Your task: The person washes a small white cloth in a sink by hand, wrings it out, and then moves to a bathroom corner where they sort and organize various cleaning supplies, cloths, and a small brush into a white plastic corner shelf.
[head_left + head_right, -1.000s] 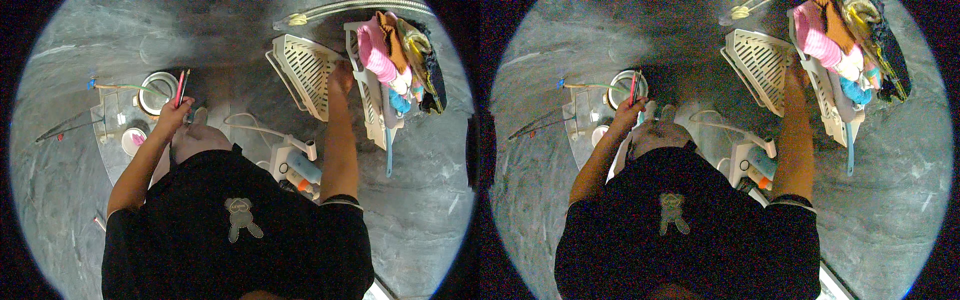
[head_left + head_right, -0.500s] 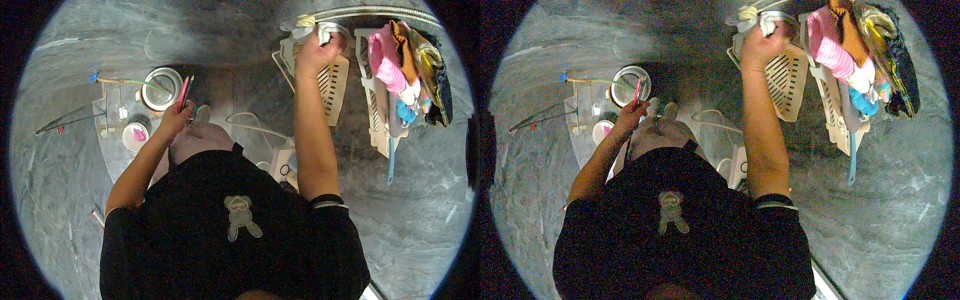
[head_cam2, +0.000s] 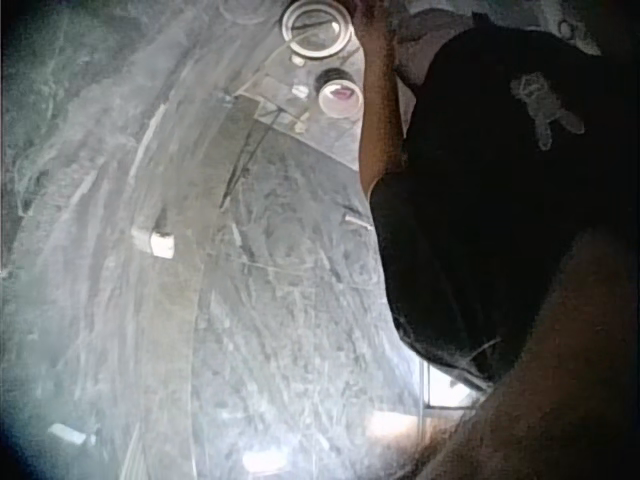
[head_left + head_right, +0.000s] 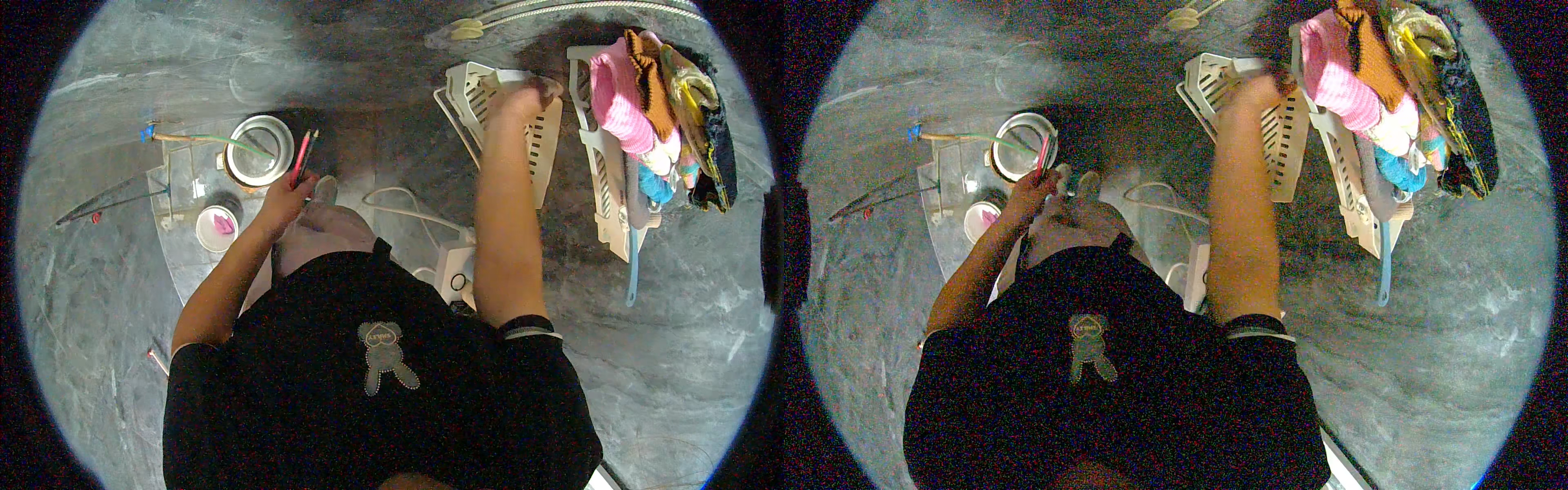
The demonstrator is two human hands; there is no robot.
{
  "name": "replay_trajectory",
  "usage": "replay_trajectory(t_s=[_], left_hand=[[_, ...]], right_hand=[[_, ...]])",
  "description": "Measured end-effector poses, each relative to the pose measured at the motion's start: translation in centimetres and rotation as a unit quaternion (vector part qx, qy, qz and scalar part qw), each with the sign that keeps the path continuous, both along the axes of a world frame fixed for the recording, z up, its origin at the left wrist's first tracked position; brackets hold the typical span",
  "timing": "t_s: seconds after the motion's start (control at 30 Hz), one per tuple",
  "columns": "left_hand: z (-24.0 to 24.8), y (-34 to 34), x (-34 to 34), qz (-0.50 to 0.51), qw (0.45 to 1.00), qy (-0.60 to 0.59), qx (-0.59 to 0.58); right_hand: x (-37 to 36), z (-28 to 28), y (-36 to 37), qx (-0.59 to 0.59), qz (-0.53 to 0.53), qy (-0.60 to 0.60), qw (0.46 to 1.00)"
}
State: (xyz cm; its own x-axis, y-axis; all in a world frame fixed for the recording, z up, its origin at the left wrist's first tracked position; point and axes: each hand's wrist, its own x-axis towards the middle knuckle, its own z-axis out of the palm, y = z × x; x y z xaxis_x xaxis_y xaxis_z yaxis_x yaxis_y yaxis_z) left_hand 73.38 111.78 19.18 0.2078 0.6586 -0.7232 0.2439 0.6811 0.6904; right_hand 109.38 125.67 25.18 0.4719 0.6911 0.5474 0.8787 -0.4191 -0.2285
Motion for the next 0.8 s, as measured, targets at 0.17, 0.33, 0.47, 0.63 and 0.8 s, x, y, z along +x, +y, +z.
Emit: replay_trajectory(t_s=[0.17, 0.33, 0.47, 0.63, 0.8], left_hand=[[0.0, 0.8, 1.1, -0.057, 0.998, -0.023, 0.024], [0.0, 1.5, 2.3, -0.081, 0.996, -0.038, 0.004], [0.3, 1.5, 2.3, -0.078, 0.996, -0.030, 0.011], [-4.6, 0.9, 0.7, -0.030, 0.994, -0.068, 0.080], [-2.8, 1.5, 0.0, -0.078, 0.996, -0.014, 0.031]], right_hand=[[11.2, 3.3, -2.6, -0.095, -0.026, 0.053, 0.994], [15.1, 4.5, -9.5, -0.189, -0.036, 0.086, 0.977], [13.6, 5.8, -14.9, -0.215, -0.017, 0.090, 0.972], [9.3, 7.4, -19.6, -0.170, 0.005, 0.027, 0.985], [11.0, 6.8, -14.1, -0.160, -0.104, 0.055, 0.980]])
